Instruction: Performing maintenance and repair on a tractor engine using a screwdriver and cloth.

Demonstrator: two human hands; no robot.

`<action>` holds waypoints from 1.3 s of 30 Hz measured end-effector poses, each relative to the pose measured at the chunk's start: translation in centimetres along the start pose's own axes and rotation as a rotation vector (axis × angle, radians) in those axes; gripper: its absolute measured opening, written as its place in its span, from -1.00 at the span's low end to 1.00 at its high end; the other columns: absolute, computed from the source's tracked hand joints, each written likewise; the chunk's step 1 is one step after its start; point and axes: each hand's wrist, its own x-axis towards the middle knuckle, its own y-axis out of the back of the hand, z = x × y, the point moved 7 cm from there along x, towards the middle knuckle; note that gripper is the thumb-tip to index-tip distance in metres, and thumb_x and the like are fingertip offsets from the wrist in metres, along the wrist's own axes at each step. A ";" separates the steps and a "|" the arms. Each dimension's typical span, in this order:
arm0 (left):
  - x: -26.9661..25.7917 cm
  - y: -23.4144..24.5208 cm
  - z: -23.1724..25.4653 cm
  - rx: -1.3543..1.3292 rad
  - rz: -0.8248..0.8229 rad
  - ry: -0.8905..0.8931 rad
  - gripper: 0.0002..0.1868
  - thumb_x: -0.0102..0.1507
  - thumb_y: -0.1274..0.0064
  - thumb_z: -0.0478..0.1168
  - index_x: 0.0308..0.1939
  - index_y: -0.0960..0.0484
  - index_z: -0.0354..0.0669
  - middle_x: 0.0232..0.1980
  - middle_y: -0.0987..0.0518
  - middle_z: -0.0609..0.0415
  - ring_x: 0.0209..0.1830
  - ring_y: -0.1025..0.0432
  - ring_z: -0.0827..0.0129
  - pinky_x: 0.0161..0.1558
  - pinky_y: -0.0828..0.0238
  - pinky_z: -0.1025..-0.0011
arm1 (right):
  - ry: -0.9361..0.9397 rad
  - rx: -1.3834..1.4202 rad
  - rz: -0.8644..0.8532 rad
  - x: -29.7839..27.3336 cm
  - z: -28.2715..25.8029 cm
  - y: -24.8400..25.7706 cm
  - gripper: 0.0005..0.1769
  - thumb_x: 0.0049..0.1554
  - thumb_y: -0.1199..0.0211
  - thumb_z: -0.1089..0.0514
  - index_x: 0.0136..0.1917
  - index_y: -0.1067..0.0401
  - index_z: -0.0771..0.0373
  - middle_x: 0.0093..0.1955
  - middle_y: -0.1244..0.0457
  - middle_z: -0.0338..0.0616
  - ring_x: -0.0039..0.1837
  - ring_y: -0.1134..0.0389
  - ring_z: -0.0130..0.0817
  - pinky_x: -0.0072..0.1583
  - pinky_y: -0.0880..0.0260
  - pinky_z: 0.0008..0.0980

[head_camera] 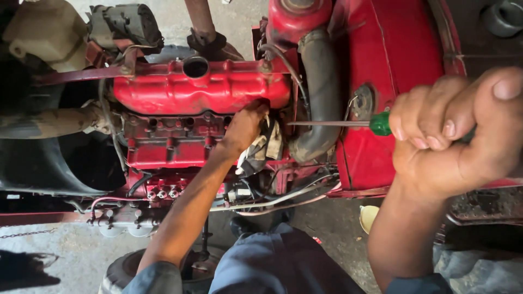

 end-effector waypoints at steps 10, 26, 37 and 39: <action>-2.1 13.5 9.3 -0.205 0.291 0.019 -0.83 0.33 -0.09 -0.45 0.00 -0.60 -0.30 -0.11 -0.56 -0.11 -0.11 -0.51 -0.01 -0.08 -0.47 0.15 | -0.030 -0.004 0.025 0.2 -0.2 -1.4 -0.54 0.51 0.11 0.12 -0.26 -0.18 0.23 -0.54 0.00 -0.20 -0.48 0.07 -0.44 -0.31 0.01 -0.40; -8.2 13.8 11.0 -1.917 0.639 0.240 -0.71 0.34 -0.07 -0.29 0.11 -0.41 -0.19 -0.02 -0.62 -0.08 -0.12 -0.57 0.27 -0.12 -0.58 0.37 | -0.704 -0.060 -0.300 -3.5 11.2 -6.8 -0.58 0.30 -0.11 0.15 0.35 -0.37 0.43 -0.31 -0.17 -0.20 -0.42 -0.06 -0.61 -0.38 -0.06 -0.56; -9.9 9.8 10.1 -1.948 0.581 0.535 -0.67 0.42 -0.05 -0.35 0.25 -0.39 -0.23 0.06 -0.60 -0.03 -0.03 -0.55 0.34 0.00 -0.55 0.41 | -0.820 0.308 -0.333 -6.2 15.8 -3.6 -0.74 0.34 -0.22 0.12 0.19 -0.44 0.35 -0.31 -0.16 -0.23 -0.38 -0.06 -0.57 -0.29 -0.07 -0.51; -9.8 11.3 11.3 -1.743 0.507 0.572 -0.56 0.31 -0.04 -0.35 0.28 -0.38 -0.20 0.06 -0.60 -0.01 -0.03 -0.56 0.37 -0.03 -0.60 0.39 | -0.794 0.329 -0.282 -6.0 16.4 -3.0 -0.86 0.36 -0.22 0.21 0.10 -0.45 0.34 -0.30 -0.17 -0.26 -0.38 -0.06 -0.56 -0.28 -0.08 -0.47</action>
